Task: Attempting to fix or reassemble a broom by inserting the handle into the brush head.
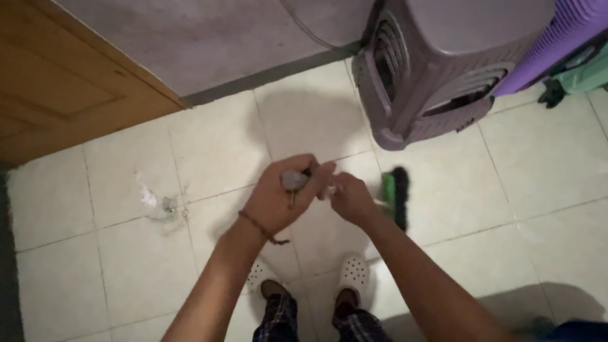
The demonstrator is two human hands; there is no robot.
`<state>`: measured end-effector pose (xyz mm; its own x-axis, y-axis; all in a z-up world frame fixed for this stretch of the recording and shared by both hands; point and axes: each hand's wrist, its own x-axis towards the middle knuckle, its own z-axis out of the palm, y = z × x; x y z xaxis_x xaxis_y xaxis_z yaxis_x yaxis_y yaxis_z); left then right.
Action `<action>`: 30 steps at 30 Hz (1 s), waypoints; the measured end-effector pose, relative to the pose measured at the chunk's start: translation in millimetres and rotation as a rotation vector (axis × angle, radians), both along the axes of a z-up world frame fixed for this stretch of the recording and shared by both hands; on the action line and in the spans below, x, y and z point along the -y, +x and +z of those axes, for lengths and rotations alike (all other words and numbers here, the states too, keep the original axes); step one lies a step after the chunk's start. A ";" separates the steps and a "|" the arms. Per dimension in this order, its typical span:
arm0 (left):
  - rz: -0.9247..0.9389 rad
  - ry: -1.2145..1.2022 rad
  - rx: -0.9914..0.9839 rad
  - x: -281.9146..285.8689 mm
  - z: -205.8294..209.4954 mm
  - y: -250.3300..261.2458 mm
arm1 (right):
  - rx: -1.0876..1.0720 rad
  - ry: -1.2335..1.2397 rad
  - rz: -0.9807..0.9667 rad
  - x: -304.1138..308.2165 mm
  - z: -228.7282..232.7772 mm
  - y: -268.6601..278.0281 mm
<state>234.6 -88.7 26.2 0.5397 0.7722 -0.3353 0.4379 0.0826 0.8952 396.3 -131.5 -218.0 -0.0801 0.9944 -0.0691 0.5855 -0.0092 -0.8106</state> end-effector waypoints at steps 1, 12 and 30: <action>0.008 0.005 0.004 -3.5 5.8 -0.7 | 0.004 0.005 0.008 -4.8 11.4 -1.8; 0.012 0.015 0.711 34.0 -53.4 -1.1 | -0.120 -0.318 -0.056 24.5 88.9 28.7; 0.227 0.190 0.232 -19.6 25.8 -125.1 | -0.093 -0.073 0.282 -65.8 70.0 -135.0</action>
<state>109.4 -69.1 52.0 0.3928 0.9174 -0.0632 0.2112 -0.0231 0.9772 261.3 -65.7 -148.0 -0.3620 0.9246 -0.1189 0.4962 0.0831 -0.8642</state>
